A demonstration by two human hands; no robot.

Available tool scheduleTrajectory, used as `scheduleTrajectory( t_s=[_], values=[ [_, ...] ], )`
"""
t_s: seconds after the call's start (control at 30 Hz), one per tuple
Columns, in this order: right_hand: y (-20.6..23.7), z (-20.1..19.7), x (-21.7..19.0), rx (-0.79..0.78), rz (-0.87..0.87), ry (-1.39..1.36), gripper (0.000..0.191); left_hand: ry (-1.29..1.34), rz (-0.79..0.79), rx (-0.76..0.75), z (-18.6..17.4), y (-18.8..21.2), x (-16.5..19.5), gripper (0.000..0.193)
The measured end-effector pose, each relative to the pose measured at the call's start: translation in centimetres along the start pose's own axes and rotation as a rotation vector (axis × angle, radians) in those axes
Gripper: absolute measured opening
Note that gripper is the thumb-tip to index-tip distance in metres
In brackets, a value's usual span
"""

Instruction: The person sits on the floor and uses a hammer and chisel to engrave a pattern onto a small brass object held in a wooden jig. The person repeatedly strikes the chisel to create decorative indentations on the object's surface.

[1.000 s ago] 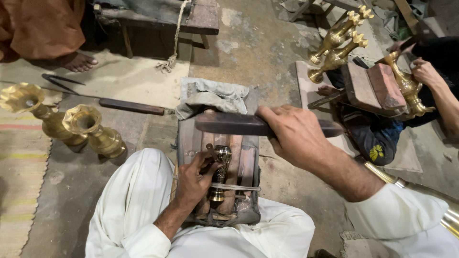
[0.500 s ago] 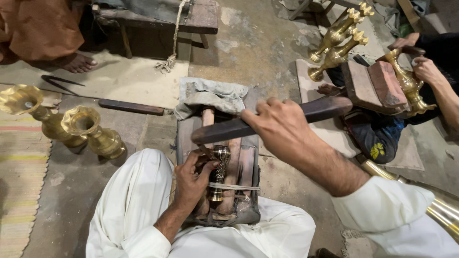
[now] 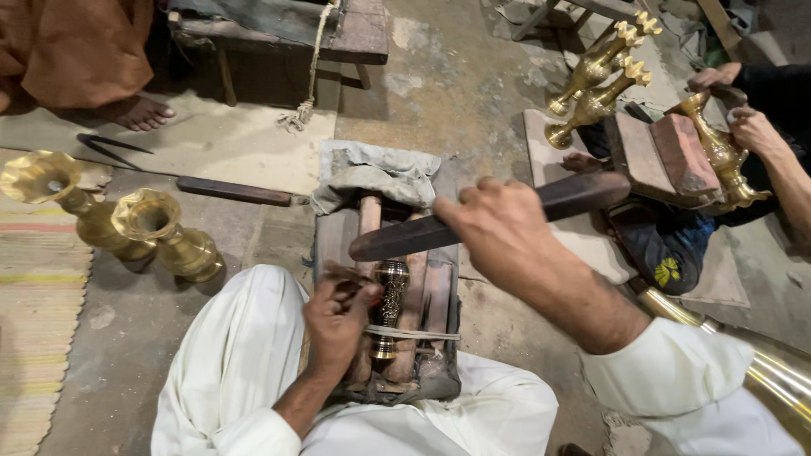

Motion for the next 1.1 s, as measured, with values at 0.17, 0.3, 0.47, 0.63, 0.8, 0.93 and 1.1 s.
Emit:
scheduleTrajectory(
  t_s=[0.17, 0.3, 0.47, 0.63, 0.8, 0.93, 1.1],
  values=[
    [4.6, 4.1, 2.5, -0.089, 0.367, -0.568, 0.033, 0.124, 0.046, 0.015, -1.6, -0.7, 0.0, 0.027],
    [9.0, 12.6, 0.8, 0.037, 0.603, -1.157, 0.041, 0.219, -0.031, -0.110, -2.6, 0.0, 1.8, 0.028],
    [15.5, 24.2, -4.1, 0.063, 0.976, -1.529, 0.037, 0.242, -0.217, -0.481, -1.7, 2.8, 6.3, 0.032],
    [20.1, 31.0, -10.8, -0.052, 1.257, -1.815, 0.022, 0.312, -0.115, -0.943, 3.0, 5.3, 12.1, 0.026],
    [20.0, 31.6, -13.3, -0.134, 1.205, -1.952, 0.009, 0.399, -0.051, -1.183, 8.6, 6.5, 15.6, 0.026],
    [19.4, 30.8, -13.3, -0.248, 1.202, -1.920, 0.008, 0.402, -0.052, -1.234, 8.2, 5.8, 16.5, 0.026],
    [18.9, 30.2, -13.1, -0.263, 1.202, -1.900, 0.009, 0.381, -0.059, -1.243, 8.6, 5.7, 17.3, 0.026]
  ],
)
Point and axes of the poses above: each hand's wrist, its own y-axis away from the middle knuckle, its own z-axis out of the palm, x = y × z, the point moved 1 cm from there along -y, towards the middle knuckle, and after that the axes turned 1 degree about -z, right-handed, at the moved point
